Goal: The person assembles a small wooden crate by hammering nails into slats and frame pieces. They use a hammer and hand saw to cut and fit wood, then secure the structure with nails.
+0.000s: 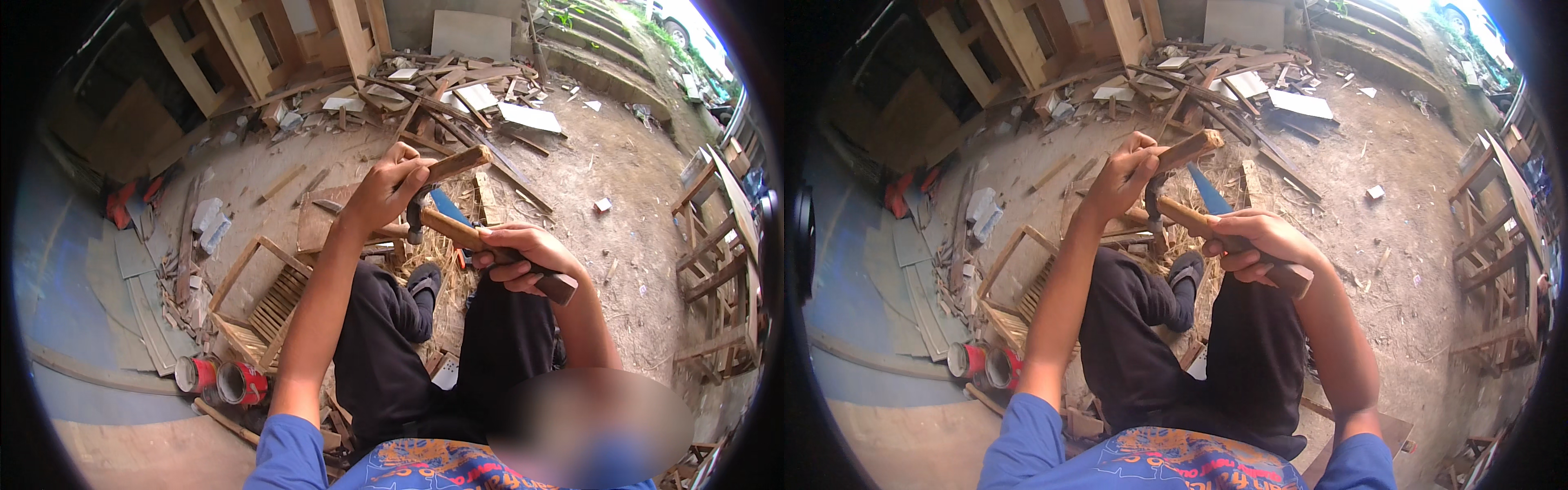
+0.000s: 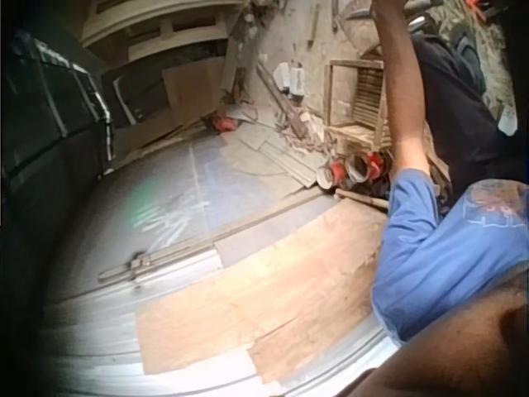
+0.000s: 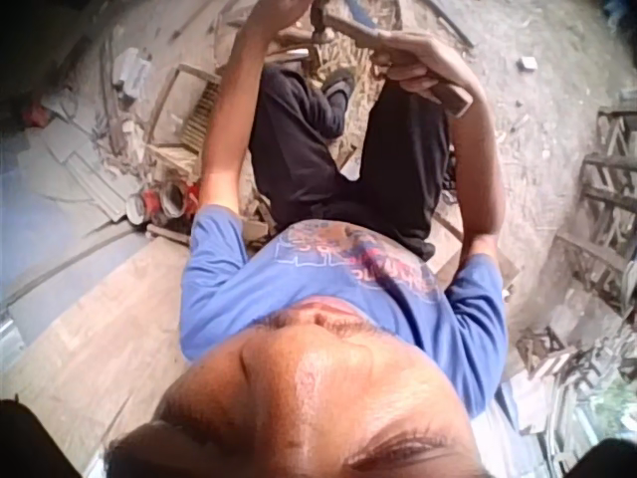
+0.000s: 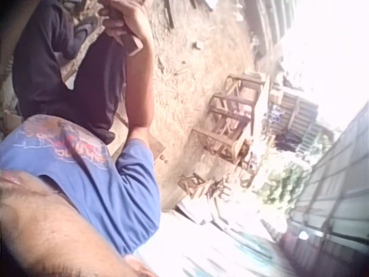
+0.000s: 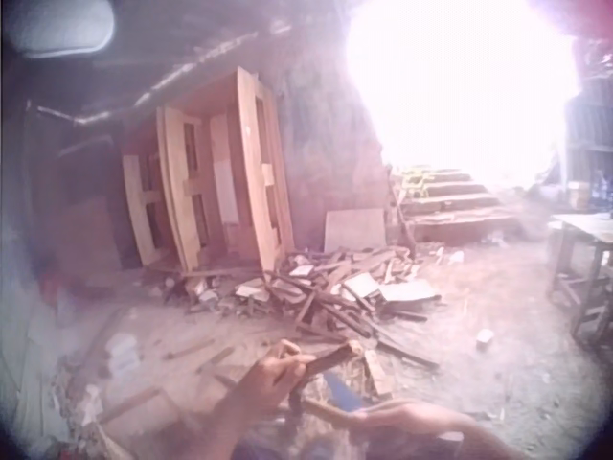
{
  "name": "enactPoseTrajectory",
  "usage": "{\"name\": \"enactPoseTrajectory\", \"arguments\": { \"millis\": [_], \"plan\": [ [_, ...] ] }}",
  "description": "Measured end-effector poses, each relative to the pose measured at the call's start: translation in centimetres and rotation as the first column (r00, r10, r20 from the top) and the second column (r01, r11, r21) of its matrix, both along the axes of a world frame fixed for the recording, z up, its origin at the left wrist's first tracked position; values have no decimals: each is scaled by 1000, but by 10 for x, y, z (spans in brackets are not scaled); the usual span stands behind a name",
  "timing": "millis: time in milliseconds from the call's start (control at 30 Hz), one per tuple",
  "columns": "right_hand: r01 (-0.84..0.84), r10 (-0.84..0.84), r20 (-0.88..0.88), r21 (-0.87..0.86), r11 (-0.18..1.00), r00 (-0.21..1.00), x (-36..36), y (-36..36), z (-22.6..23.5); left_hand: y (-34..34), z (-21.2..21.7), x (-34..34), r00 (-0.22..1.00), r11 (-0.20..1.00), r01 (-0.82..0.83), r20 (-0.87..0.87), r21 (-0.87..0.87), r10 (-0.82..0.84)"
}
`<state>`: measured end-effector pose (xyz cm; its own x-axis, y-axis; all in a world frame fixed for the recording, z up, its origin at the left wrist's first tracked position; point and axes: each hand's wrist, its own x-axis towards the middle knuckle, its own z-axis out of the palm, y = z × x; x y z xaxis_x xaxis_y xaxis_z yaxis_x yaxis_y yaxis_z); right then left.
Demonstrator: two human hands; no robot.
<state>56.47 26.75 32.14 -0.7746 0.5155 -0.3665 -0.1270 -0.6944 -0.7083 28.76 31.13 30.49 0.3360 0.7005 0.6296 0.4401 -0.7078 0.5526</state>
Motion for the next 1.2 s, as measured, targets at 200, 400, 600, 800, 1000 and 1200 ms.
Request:
{"name": "enactPoseTrajectory", "arguments": {
  "millis": [200,400,600,800,1000,1200],
  "plan": [
    [65,-70,50,82,994,996,-13,-16,10,17,-13,-20,999,995,48,-13,-82,-49],
    [25,-33,82,101,995,996,-5,-13,11,17,-14,-34,958,988,-109,-278,-105,76],
    [72,-72,-6,45,996,997,-7,-20,3,18,-14,-33,947,985,-153,-295,-79,124],
    [-29,16,-165,-77,997,986,-6,-19,-1,15,-17,-37,975,996,-79,-214,-47,67],
    [-9,14,-106,45,999,994,-7,-25,10,16,-19,-40,986,994,-61,-161,-87,46],
    [48,-43,-44,133,990,998,-14,-31,6,28,-26,-49,989,992,-6,-149,-127,-13]
  ]
}}
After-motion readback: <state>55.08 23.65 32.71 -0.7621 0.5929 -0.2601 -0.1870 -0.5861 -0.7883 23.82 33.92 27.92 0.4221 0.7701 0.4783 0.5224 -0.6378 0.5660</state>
